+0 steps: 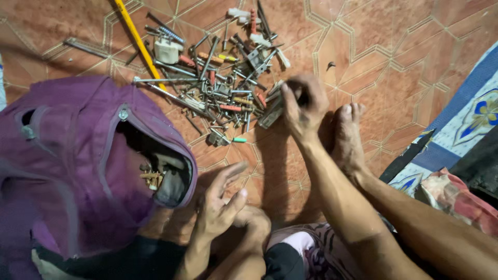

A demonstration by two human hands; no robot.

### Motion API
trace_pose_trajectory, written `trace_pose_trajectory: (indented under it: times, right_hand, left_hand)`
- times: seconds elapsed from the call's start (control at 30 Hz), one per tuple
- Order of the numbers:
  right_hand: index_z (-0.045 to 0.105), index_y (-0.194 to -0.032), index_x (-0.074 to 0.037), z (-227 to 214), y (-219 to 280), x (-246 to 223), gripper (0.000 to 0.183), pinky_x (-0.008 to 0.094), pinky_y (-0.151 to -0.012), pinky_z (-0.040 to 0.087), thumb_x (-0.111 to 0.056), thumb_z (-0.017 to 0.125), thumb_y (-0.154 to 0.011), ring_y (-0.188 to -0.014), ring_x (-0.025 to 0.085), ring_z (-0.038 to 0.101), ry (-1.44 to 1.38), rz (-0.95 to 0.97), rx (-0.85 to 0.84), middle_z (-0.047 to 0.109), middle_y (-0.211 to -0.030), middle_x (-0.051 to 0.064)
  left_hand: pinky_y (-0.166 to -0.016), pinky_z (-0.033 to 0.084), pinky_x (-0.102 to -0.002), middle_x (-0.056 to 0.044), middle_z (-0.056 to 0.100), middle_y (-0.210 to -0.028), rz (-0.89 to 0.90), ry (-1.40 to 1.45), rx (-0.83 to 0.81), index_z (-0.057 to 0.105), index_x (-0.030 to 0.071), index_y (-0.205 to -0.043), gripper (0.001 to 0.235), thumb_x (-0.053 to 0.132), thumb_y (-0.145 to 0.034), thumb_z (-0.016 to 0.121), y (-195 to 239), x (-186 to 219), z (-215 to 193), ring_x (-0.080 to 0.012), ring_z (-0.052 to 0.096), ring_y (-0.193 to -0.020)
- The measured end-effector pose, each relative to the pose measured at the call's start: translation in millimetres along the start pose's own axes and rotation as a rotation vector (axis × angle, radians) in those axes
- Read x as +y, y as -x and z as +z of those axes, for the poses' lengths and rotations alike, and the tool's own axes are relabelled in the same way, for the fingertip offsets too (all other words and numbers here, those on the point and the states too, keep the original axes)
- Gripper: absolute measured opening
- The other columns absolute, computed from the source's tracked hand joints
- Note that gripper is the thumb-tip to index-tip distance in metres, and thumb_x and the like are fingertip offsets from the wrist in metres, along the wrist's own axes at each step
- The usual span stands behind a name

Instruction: The person sits on the floor and empties a purple backpack, scattering various tools and hardware onto the tiled surface. They then pick up the items one by one, sorting them into piles, and place them back into the backpack. The task involves handling screws, bolts, a yellow ruler, and other small metal parts.

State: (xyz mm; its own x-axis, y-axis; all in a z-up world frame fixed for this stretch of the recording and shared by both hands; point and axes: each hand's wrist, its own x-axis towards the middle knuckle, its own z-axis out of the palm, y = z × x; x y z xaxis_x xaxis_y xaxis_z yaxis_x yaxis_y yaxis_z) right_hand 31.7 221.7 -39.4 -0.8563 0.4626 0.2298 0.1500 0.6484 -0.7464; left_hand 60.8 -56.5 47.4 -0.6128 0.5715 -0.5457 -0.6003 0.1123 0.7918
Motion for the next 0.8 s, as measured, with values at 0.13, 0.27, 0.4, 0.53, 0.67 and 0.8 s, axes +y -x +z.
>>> trace_pose_trajectory:
  times: [0.13,0.27,0.4,0.53,0.67,0.8]
  right_hand:
    - [0.067,-0.113,-0.004,-20.3,4.8,11.7,0.016,0.03,-0.08,0.057,-0.008,0.076,-0.101,-0.089,0.015,0.068,-0.13,0.254,0.104,0.072,-0.102,0.007]
    - [0.064,-0.118,-0.005,-49.4,-8.1,37.7,0.023,0.027,-0.075,0.056,-0.01,0.074,-0.098,-0.084,0.012,0.068,-0.111,0.456,0.146,0.069,-0.098,0.005]
    - [0.07,-0.115,-0.001,-52.0,-19.1,49.6,0.014,0.028,-0.083,0.058,-0.005,0.07,-0.101,-0.091,0.013,0.071,0.146,0.34,0.035,0.073,-0.101,0.005]
    - [0.069,-0.111,-0.002,-36.3,-23.3,41.2,0.007,0.029,-0.083,0.056,-0.004,0.068,-0.105,-0.09,0.012,0.066,-0.051,0.398,-0.013,0.071,-0.099,0.004]
    - [0.068,-0.108,-0.005,-35.7,-39.9,26.5,0.008,0.029,-0.065,0.045,-0.007,0.069,-0.1,-0.074,0.013,0.057,-0.649,0.79,-0.121,0.064,-0.087,0.003]
    - [0.065,-0.104,-0.009,-40.7,-60.0,5.9,0.011,0.025,-0.054,0.035,-0.015,0.066,-0.096,-0.063,0.011,0.047,-1.309,1.301,-0.127,0.059,-0.085,0.002]
  left_hand:
    - [-0.117,0.042,-0.042,-0.019,0.061,-0.145,-0.018,-0.028,0.03,0.051,-0.004,-0.145,0.057,0.02,-0.095,0.067,12.6,-6.5,-6.4,-0.0289,0.057,-0.138]
    - [-0.116,0.043,-0.042,-0.019,0.064,-0.143,-0.042,-0.054,0.05,0.053,-0.002,-0.144,0.056,0.02,-0.095,0.068,14.5,-10.8,-11.5,-0.0282,0.059,-0.137]
    - [-0.115,0.043,-0.041,-0.018,0.063,-0.143,-0.024,-0.114,0.055,0.053,-0.001,-0.145,0.056,0.022,-0.095,0.067,10.3,-9.6,-12.9,-0.0277,0.058,-0.136]
    - [-0.115,0.044,-0.041,-0.018,0.062,-0.144,-0.029,-0.132,0.075,0.053,0.0,-0.145,0.058,0.023,-0.095,0.067,18.0,-7.6,-14.6,-0.0274,0.058,-0.137]
    - [-0.112,0.045,-0.041,-0.017,0.063,-0.143,-0.089,-0.119,0.096,0.052,0.0,-0.145,0.059,0.023,-0.094,0.067,15.9,-7.0,-15.5,-0.0267,0.058,-0.136]
    - [-0.115,0.044,-0.042,-0.018,0.06,-0.145,-0.001,-0.098,0.14,0.051,-0.001,-0.146,0.057,0.02,-0.095,0.067,12.2,-6.5,-17.2,-0.0284,0.054,-0.139]
